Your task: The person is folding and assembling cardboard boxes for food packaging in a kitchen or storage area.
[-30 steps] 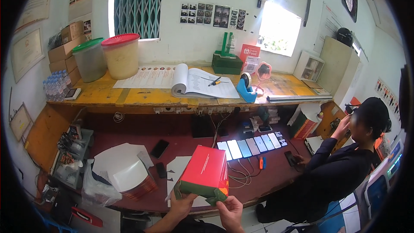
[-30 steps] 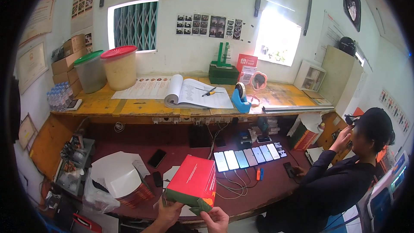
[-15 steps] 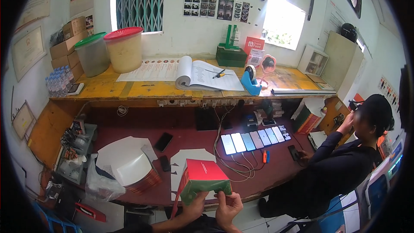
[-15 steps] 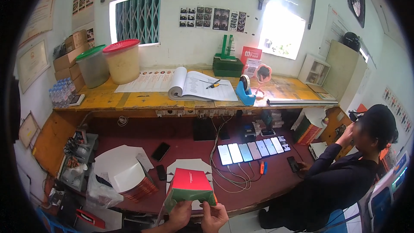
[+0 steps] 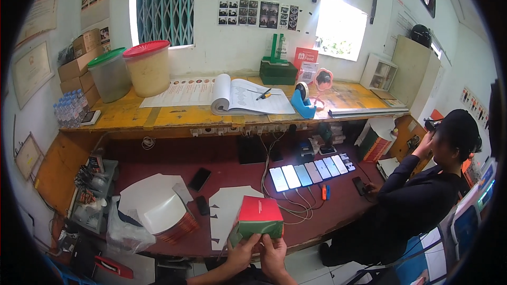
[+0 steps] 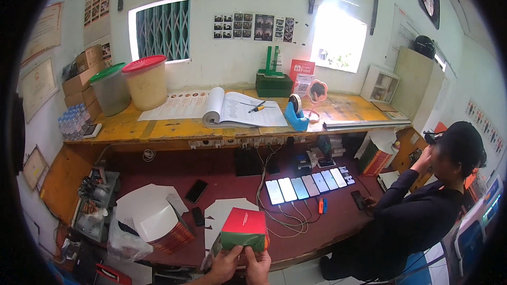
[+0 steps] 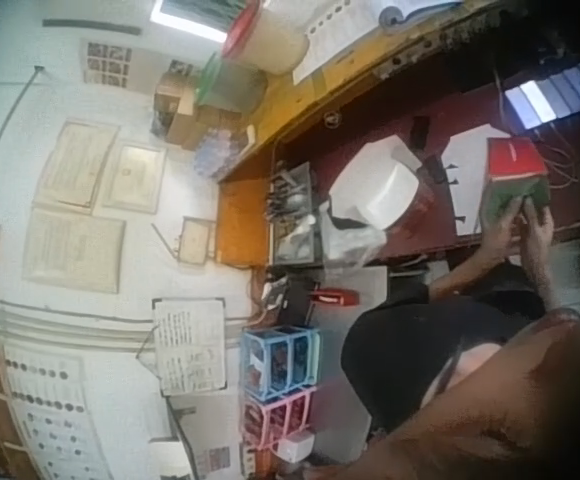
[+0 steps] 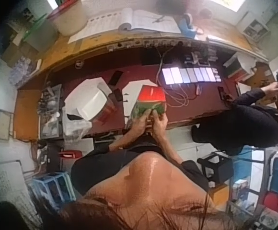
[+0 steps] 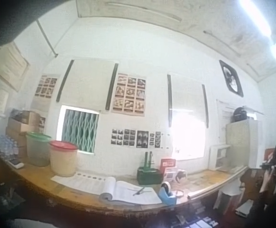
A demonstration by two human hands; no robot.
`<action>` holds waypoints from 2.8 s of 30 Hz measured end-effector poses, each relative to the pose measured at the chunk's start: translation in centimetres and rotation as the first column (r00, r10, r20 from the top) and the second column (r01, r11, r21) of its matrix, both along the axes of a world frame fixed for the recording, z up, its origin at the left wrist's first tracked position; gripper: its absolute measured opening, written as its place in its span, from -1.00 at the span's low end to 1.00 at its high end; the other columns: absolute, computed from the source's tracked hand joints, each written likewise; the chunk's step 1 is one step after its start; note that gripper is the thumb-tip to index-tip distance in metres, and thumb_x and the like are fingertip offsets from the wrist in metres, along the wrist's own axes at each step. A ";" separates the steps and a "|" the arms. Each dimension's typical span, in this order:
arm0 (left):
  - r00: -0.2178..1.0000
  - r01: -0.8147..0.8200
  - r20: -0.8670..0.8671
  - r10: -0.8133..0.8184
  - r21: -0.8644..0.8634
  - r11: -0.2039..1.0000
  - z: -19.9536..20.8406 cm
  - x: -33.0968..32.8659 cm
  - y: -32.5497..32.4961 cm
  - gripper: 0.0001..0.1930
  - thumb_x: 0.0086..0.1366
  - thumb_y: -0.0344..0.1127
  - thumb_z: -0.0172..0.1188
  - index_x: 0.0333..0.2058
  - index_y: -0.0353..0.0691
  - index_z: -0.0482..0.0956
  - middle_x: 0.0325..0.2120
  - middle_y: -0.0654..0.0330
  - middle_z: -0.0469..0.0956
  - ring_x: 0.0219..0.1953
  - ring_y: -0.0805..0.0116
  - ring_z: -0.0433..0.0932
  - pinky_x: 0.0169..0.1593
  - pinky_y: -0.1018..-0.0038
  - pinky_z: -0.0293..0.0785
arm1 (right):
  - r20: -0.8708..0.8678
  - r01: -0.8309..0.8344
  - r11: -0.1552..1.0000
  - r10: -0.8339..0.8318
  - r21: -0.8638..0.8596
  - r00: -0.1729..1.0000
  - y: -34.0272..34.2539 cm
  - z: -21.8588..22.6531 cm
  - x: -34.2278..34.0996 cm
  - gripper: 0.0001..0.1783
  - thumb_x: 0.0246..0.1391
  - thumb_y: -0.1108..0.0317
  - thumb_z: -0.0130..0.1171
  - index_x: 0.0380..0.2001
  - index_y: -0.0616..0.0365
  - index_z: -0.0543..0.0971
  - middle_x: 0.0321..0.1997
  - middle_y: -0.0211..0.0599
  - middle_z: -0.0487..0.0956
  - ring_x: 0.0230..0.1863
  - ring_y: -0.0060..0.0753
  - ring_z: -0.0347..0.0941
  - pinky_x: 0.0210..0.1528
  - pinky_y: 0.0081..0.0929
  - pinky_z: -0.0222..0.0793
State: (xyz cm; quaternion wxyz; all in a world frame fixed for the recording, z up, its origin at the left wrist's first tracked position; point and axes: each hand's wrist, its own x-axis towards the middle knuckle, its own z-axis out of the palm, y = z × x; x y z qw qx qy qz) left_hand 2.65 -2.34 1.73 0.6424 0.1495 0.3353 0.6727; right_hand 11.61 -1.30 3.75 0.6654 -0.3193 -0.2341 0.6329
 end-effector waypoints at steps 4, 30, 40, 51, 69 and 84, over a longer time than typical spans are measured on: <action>0.991 -0.014 -0.126 0.042 0.218 0.976 3.6 -1.0 -0.2 -0.68 0.45 -0.30 0.01 0.09 -0.28 0.47 -0.04 0.06 0.58 0.08 0.26 0.53 0.18 0.25 0.43 | 0.031 -0.084 0.995 0.083 0.052 0.996 1.1 -2.5 1.0 -0.85 0.25 0.49 0.19 -0.13 0.28 0.59 -0.19 -0.34 0.63 -0.21 -0.51 0.54 -0.08 -0.47 0.50; 0.986 -0.168 -0.031 0.166 -0.151 0.974 -1.1 -0.6 -0.1 -0.83 0.34 -0.44 0.25 -0.13 -0.29 0.51 -0.27 0.26 0.58 -0.23 0.47 0.55 -0.10 0.57 0.49 | 0.644 0.064 0.946 -0.266 0.319 0.718 0.6 -2.7 1.9 -0.91 0.17 0.58 0.23 -0.27 0.38 0.65 -0.29 -0.36 0.66 -0.25 -0.62 0.51 -0.21 -0.61 0.40; 0.933 0.012 0.352 0.072 -0.231 0.973 1.3 -0.6 0.6 -0.85 0.36 -0.34 0.26 -0.14 -0.19 0.57 -0.33 0.38 0.56 -0.33 0.60 0.48 -0.24 0.66 0.47 | 0.527 0.035 0.953 -0.198 0.302 0.826 0.9 -3.2 -0.9 -0.87 0.20 0.53 0.23 -0.20 0.34 0.65 -0.24 -0.36 0.67 -0.23 -0.67 0.51 -0.18 -0.60 0.42; 0.967 -0.009 0.241 0.080 -0.281 0.960 0.2 -1.6 0.1 -0.82 0.33 -0.22 0.31 -0.14 -0.07 0.59 -0.41 0.49 0.49 -0.49 0.65 0.29 -0.35 0.60 0.30 | -0.020 -0.218 0.973 0.217 -0.080 0.976 -0.3 -4.5 -1.5 -0.88 0.26 0.46 0.19 -0.16 0.19 0.63 -0.21 -0.33 0.66 -0.22 -0.52 0.56 -0.22 -0.52 0.46; 0.967 -0.111 -0.231 0.108 -0.001 0.994 -5.2 -6.9 -2.6 -0.68 0.21 -0.34 0.43 -0.11 -0.21 0.52 -0.18 0.27 0.55 -0.12 0.45 0.53 -0.09 0.48 0.51 | 0.957 -0.552 0.798 -0.105 0.243 0.270 2.3 0.8 -0.6 -0.21 -0.16 0.31 0.52 0.19 0.25 0.44 0.06 -0.03 0.60 0.06 -0.05 0.57 0.07 -0.28 0.51; -0.350 -0.174 -0.860 0.370 0.448 0.877 4.8 -19.9 -8.4 -0.75 0.09 -0.52 0.29 -0.21 -0.27 0.57 -0.25 0.03 0.62 -0.15 0.20 0.63 -0.11 0.36 0.55 | 0.531 -0.317 0.938 0.340 -0.138 0.776 10.1 -7.0 3.3 -0.55 0.14 0.47 -0.01 0.12 0.32 0.42 -0.18 -0.23 0.60 -0.21 -0.45 0.49 -0.21 -0.47 0.41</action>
